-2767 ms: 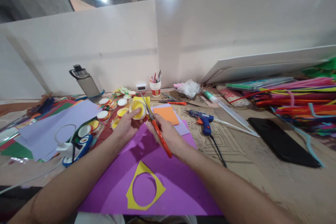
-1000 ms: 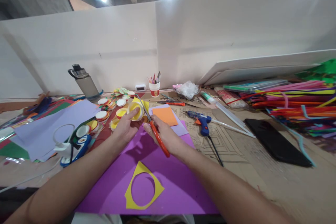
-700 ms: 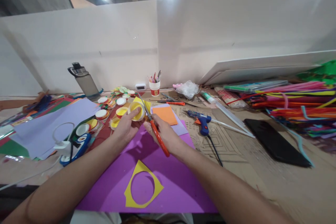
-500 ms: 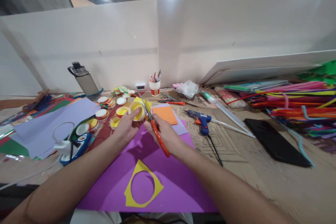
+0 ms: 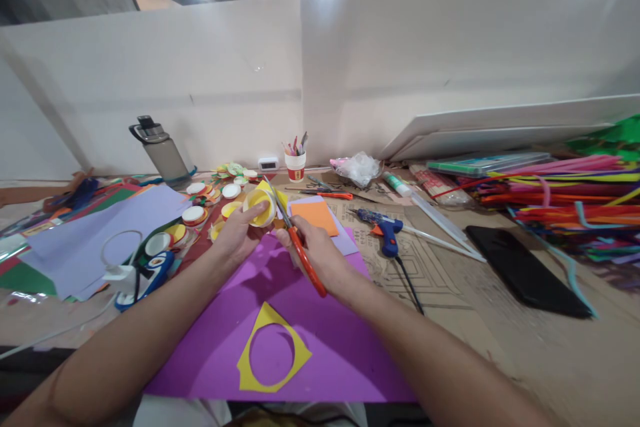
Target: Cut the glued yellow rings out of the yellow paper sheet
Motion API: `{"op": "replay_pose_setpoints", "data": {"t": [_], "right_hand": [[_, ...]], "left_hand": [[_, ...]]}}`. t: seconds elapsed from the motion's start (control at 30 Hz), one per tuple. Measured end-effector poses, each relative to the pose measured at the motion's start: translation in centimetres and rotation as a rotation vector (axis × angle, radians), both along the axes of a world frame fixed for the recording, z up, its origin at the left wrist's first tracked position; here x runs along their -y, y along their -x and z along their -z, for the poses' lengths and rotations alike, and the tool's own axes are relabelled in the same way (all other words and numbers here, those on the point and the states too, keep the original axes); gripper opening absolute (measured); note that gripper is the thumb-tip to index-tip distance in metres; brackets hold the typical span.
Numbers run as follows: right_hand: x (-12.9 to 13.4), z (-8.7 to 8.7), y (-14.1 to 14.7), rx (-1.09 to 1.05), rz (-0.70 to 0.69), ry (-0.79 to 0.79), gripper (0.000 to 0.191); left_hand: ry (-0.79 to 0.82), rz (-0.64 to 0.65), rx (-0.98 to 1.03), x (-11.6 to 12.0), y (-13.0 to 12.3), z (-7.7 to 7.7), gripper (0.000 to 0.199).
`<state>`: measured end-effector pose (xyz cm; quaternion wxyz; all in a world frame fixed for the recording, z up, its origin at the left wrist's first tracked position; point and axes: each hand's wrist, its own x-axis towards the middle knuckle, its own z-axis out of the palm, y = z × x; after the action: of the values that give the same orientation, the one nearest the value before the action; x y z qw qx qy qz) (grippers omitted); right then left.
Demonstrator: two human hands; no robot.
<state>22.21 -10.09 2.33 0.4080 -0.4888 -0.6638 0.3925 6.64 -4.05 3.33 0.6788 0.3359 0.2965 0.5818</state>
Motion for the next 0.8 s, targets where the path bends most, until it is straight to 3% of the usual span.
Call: {"op": "replay_pose_setpoints", "data": {"t": [0.27, 0.63, 0.8], "right_hand": [[-0.2, 0.3, 0.4, -0.002, -0.019, -0.092, 0.030], [-0.5, 1.7, 0.2, -0.103, -0.041, 0.010, 0.027], [-0.6, 1.6, 0.2, -0.120, -0.034, 0.018, 0.027]], "left_hand": [[0.004, 0.006, -0.001, 0.0, 0.0, 0.0, 0.035], [-0.032, 0.018, -0.089, -0.2, 0.3, 0.2, 0.039], [-0.037, 0.050, -0.109, -0.3, 0.5, 0.1, 0.039]]}}
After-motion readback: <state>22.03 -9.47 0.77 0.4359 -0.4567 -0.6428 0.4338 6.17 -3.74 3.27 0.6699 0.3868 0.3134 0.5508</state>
